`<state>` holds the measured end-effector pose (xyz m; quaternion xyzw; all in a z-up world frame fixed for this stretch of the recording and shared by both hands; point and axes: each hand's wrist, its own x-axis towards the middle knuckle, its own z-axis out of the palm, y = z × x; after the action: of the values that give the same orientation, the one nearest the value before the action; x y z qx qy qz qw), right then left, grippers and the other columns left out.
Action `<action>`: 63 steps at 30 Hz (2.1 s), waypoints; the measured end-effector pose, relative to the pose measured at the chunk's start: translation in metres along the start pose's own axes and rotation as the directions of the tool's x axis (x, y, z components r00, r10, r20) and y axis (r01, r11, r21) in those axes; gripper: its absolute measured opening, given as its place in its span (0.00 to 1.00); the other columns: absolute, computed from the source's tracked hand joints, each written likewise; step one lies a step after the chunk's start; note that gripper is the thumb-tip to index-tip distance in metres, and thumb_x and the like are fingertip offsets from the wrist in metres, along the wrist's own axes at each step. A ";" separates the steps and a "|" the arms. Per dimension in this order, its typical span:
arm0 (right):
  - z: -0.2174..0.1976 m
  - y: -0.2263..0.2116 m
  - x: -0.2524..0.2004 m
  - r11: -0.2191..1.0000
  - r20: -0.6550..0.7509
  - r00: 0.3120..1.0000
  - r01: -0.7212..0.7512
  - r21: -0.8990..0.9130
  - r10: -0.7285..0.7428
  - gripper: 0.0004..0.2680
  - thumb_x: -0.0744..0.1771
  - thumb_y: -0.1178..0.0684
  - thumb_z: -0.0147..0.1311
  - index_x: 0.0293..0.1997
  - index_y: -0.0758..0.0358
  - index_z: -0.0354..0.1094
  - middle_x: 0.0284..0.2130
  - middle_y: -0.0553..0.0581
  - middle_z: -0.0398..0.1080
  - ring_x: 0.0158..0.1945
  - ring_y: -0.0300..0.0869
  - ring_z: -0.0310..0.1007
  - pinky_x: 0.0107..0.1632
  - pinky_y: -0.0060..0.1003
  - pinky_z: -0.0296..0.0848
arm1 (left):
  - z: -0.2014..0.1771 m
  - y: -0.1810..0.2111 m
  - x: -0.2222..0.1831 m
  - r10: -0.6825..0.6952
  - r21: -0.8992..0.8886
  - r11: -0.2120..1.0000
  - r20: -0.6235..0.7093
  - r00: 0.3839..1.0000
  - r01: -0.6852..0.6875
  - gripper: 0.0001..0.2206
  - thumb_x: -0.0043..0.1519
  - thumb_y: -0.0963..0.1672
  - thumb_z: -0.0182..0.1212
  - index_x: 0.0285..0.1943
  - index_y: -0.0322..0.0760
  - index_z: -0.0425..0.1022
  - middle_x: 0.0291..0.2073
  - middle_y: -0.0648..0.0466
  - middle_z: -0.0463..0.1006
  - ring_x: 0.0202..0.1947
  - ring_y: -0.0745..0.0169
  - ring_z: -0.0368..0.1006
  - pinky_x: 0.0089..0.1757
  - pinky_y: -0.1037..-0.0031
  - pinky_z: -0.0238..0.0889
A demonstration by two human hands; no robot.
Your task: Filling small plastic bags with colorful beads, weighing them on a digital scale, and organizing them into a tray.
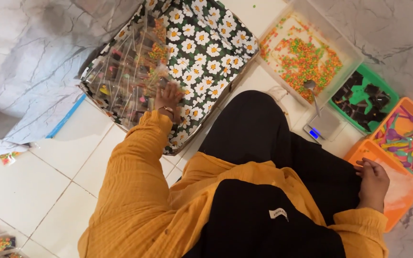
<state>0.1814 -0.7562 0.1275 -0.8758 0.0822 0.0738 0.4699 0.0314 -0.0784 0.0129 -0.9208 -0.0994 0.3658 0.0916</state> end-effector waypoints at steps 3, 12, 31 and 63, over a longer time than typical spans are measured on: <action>-0.001 0.000 -0.002 1.000 -0.011 1.000 0.004 -0.011 -0.004 0.08 0.75 0.59 0.43 0.58 0.69 0.67 0.47 0.57 0.72 0.46 0.38 0.70 0.49 0.28 0.68 | 0.028 0.008 0.021 -0.199 0.185 0.955 -0.177 0.964 0.232 0.29 0.65 0.56 0.45 0.73 0.43 0.56 0.73 0.38 0.56 0.75 0.41 0.47 0.69 0.46 0.35; 0.004 -0.006 -0.005 1.000 -0.043 0.999 -0.007 -0.001 0.007 0.07 0.75 0.58 0.45 0.57 0.67 0.68 0.47 0.56 0.72 0.46 0.38 0.72 0.48 0.28 0.69 | 0.050 -0.010 0.009 -0.135 0.071 0.988 -0.028 0.990 0.136 0.40 0.63 0.53 0.47 0.82 0.51 0.29 0.80 0.44 0.25 0.78 0.46 0.20 0.69 0.48 0.20; 0.003 -0.010 -0.011 0.996 -0.058 0.998 -0.011 0.087 0.016 0.07 0.74 0.59 0.46 0.57 0.67 0.67 0.47 0.56 0.72 0.45 0.38 0.72 0.49 0.27 0.70 | 0.083 0.015 0.030 -0.162 -0.065 0.986 -0.239 0.957 0.151 0.43 0.63 0.54 0.45 0.80 0.27 0.28 0.80 0.41 0.31 0.79 0.47 0.24 0.70 0.49 0.20; -0.124 0.232 -0.083 0.925 -0.809 0.504 0.049 0.376 0.302 0.15 0.67 0.67 0.51 0.61 0.67 0.59 0.30 0.45 0.61 0.24 0.32 0.65 0.33 0.22 0.66 | -0.194 0.211 -0.042 0.066 -0.255 0.484 -0.943 0.325 -0.837 0.19 0.73 0.45 0.48 0.72 0.35 0.65 0.59 0.37 0.66 0.64 0.29 0.63 0.62 0.47 0.55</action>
<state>0.0578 -0.9797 0.0240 -0.6898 0.3796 -0.3483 0.5087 0.1601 -0.3109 0.1280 -0.9004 0.1213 -0.1983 -0.3677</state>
